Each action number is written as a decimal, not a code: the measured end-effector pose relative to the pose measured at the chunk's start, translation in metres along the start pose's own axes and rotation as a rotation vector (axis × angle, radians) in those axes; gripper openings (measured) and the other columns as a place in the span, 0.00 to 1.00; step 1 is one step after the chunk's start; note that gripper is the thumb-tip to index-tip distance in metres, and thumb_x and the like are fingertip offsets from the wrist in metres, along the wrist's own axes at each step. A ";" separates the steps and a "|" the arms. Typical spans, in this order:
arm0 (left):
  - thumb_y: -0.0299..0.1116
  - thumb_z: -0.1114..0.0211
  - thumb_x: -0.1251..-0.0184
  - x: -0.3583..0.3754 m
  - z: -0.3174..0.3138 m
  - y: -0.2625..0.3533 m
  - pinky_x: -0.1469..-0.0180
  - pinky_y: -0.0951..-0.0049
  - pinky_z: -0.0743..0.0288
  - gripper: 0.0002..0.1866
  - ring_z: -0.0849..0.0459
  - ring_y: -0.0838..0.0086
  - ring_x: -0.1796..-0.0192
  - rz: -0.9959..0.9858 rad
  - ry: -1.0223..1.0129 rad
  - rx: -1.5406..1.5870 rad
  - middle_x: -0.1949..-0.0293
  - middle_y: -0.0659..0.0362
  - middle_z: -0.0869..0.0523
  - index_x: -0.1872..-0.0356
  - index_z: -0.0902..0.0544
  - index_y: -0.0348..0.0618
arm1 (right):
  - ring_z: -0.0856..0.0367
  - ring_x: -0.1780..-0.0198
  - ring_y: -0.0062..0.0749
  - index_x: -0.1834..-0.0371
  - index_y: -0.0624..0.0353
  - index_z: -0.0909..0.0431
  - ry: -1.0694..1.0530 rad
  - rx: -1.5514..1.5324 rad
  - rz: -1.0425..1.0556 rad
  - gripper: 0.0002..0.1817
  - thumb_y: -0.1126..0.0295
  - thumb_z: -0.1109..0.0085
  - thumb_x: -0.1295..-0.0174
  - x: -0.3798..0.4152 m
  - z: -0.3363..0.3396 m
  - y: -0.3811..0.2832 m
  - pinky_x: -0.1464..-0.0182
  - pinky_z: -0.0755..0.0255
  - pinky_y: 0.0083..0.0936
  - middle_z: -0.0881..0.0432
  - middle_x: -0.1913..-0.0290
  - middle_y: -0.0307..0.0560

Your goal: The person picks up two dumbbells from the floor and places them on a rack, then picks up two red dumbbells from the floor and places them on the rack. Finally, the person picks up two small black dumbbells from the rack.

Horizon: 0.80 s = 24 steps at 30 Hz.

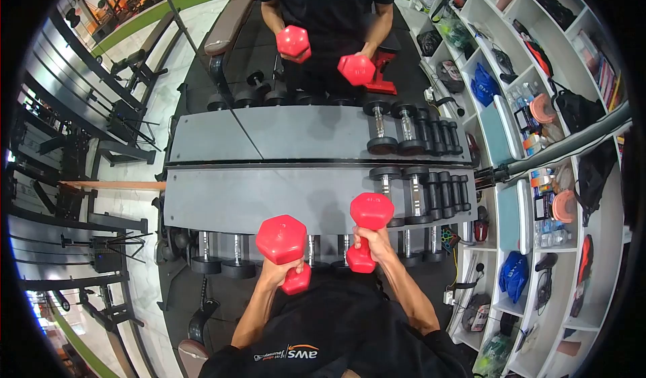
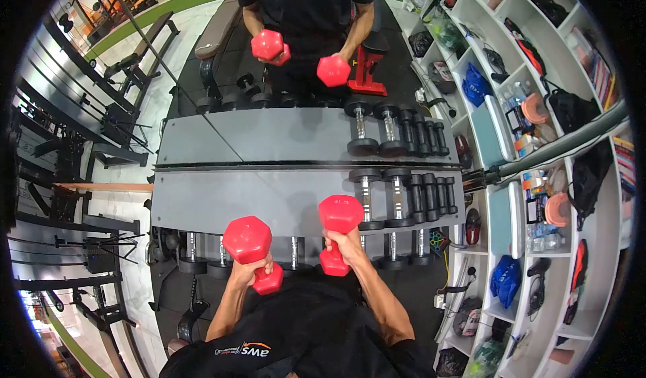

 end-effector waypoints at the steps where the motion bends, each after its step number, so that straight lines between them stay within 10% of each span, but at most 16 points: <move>1: 0.15 0.31 0.44 -0.001 0.002 -0.001 0.69 0.69 0.25 0.12 0.20 0.71 0.74 -0.005 0.010 0.031 0.73 0.55 0.20 0.61 0.22 0.36 | 0.27 0.80 0.27 0.65 0.62 0.27 0.016 0.001 -0.010 0.06 0.78 0.40 0.44 -0.006 0.002 0.001 0.75 0.30 0.26 0.27 0.80 0.42; 24: 0.16 0.39 0.46 -0.053 0.028 -0.006 0.74 0.68 0.25 0.10 0.22 0.70 0.78 0.084 0.202 -0.132 0.76 0.55 0.21 0.62 0.24 0.35 | 0.28 0.85 0.27 0.73 0.61 0.25 0.136 0.099 -0.189 0.06 0.72 0.37 0.45 -0.104 0.041 0.056 0.82 0.30 0.26 0.26 0.82 0.42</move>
Point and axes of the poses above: each hand's wrist, its own x-axis away from the middle knuckle, its own z-axis out of the back of the hand, y = z × x, the point moved 9 cm from there along -x, towards the middle knuckle
